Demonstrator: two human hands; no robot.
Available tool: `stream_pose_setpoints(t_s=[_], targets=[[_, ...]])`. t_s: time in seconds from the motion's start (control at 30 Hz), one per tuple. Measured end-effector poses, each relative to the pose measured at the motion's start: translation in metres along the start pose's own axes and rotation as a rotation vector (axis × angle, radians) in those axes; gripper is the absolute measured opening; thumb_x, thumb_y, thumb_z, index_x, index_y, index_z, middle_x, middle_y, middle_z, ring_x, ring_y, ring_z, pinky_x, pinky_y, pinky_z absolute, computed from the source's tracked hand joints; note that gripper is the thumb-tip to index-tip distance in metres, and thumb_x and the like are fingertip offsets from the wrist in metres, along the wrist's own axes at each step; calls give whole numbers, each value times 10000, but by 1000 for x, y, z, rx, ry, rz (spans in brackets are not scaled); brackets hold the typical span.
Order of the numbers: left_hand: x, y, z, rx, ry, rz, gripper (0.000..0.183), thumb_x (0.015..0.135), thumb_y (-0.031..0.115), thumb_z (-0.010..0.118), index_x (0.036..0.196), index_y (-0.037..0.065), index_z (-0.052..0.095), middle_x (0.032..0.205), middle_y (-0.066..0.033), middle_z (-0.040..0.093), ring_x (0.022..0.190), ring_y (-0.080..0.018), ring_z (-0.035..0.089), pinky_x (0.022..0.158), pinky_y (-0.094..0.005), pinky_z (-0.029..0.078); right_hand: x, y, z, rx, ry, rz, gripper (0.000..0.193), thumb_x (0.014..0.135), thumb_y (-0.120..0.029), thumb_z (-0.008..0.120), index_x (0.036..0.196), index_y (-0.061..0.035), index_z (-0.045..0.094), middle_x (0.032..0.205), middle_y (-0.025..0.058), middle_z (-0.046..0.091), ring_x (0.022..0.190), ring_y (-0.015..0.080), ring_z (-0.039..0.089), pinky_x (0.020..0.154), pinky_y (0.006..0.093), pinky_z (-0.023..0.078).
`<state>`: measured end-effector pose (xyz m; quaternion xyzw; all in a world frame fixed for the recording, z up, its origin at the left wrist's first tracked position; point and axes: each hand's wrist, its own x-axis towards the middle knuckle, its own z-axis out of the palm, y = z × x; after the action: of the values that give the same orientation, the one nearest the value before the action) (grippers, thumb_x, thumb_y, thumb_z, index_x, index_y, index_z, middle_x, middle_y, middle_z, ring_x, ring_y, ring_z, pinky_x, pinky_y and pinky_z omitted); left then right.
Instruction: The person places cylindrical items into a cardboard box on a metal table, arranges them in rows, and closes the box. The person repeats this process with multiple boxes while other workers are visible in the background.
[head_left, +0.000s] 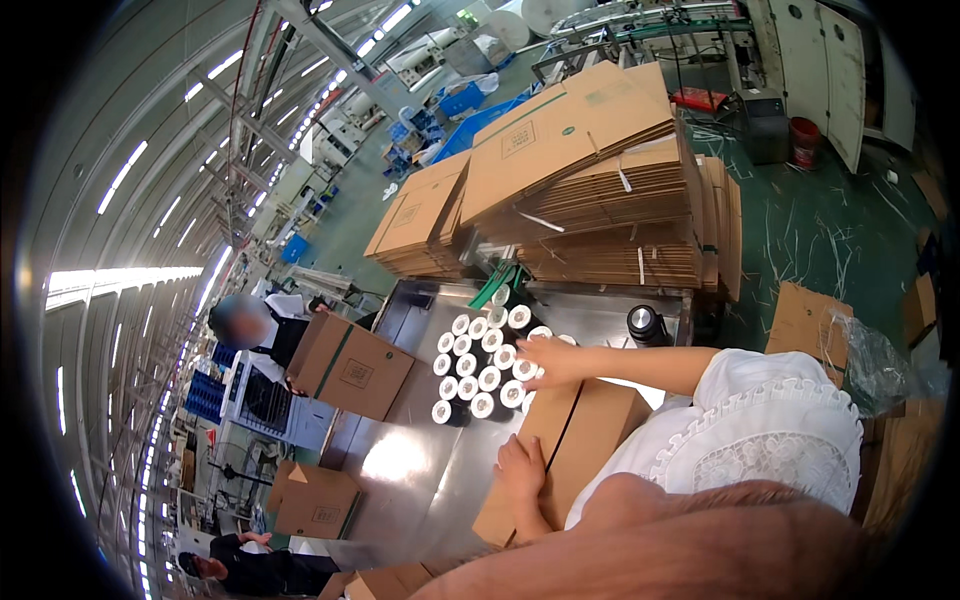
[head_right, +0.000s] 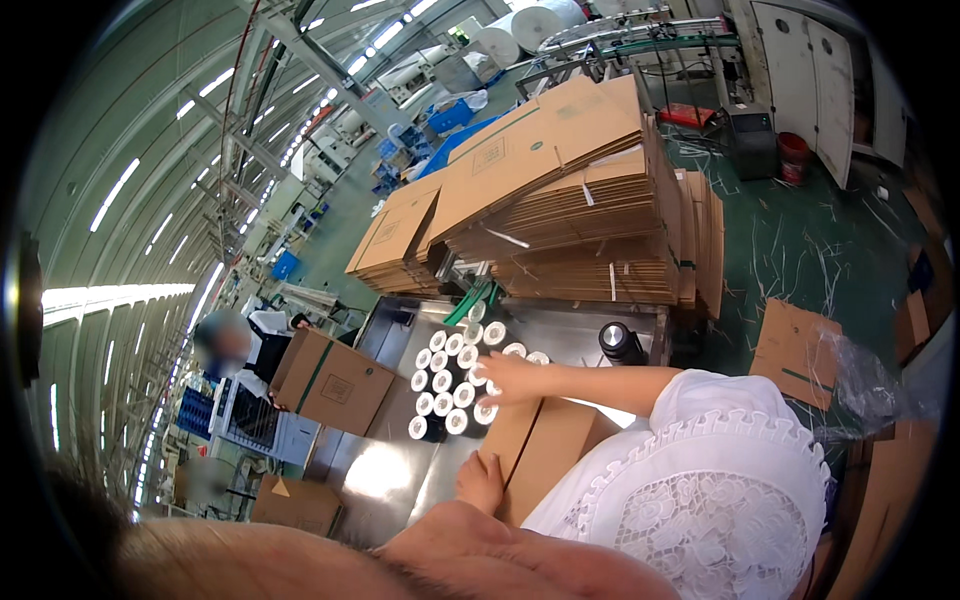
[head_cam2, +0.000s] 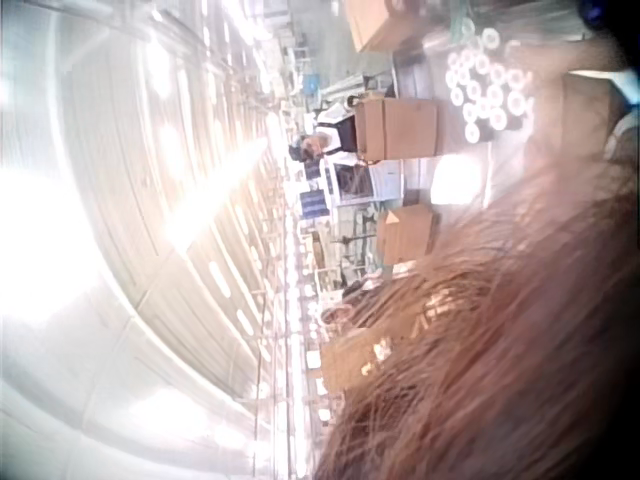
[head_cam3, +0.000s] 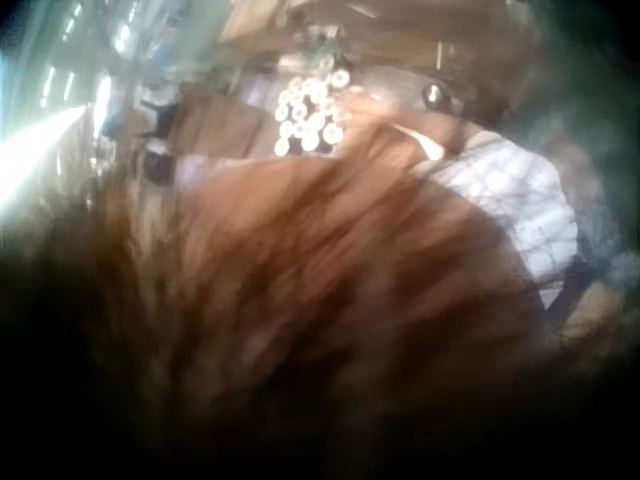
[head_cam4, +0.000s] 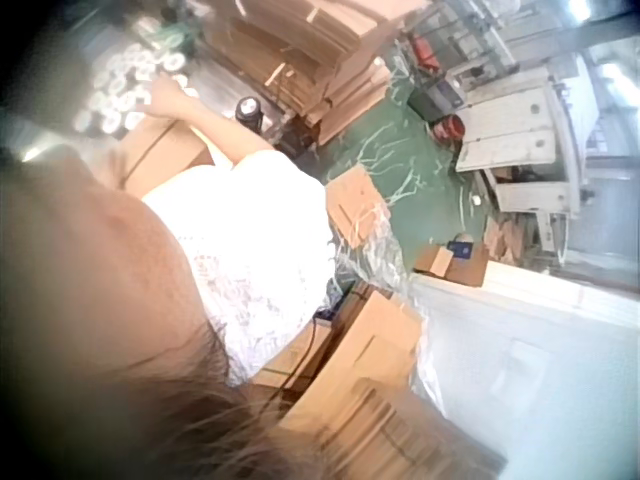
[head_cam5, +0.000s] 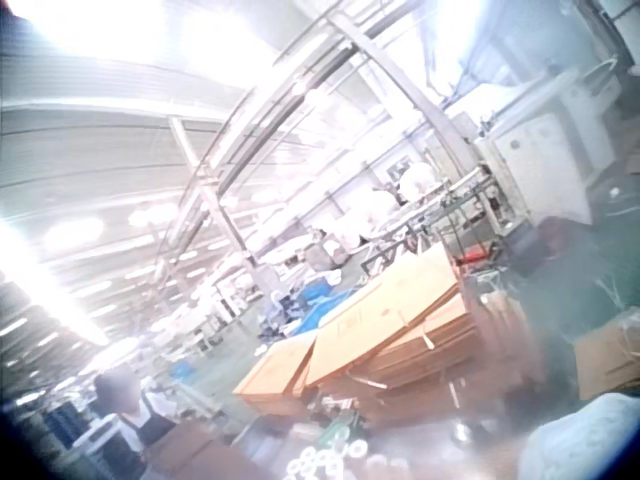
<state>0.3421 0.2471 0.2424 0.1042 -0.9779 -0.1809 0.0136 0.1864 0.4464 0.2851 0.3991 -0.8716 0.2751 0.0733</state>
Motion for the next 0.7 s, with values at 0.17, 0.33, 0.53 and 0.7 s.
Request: stream_pose_setpoints(t_s=[0.17,0.33,0.53,0.7], targets=[[-35,-26,9,59,17,117,674,929,488,466,1419,47,326,1447,-184,362,1384,-394,240,1068,-609,206,-16,12,56,174,-489,55,794,868,-618,492,1430,-73,362,1514,195,242,1323,383,376,1068,435,353],[-73,-91,10,82,-38,165,641,926,456,485,1394,35,367,1419,-189,399,1355,-388,292,1058,-589,240,-11,46,104,265,-258,-103,835,881,-628,483,1448,-42,304,1535,176,210,1340,341,372,1054,440,361],[-111,-142,4,-16,-32,-50,624,919,443,499,1374,29,394,1396,-187,424,1332,-376,326,1043,-572,267,-28,18,145,886,-474,265,743,885,-552,541,1384,-22,396,1431,158,361,1229,289,477,1013,409,403],[-123,-153,-7,-52,54,-236,610,913,432,511,1358,25,416,1376,-186,445,1312,-366,354,1031,-559,290,-87,18,159,876,-884,513,675,889,-503,572,1342,-17,451,1356,146,450,1172,257,524,991,394,426]])
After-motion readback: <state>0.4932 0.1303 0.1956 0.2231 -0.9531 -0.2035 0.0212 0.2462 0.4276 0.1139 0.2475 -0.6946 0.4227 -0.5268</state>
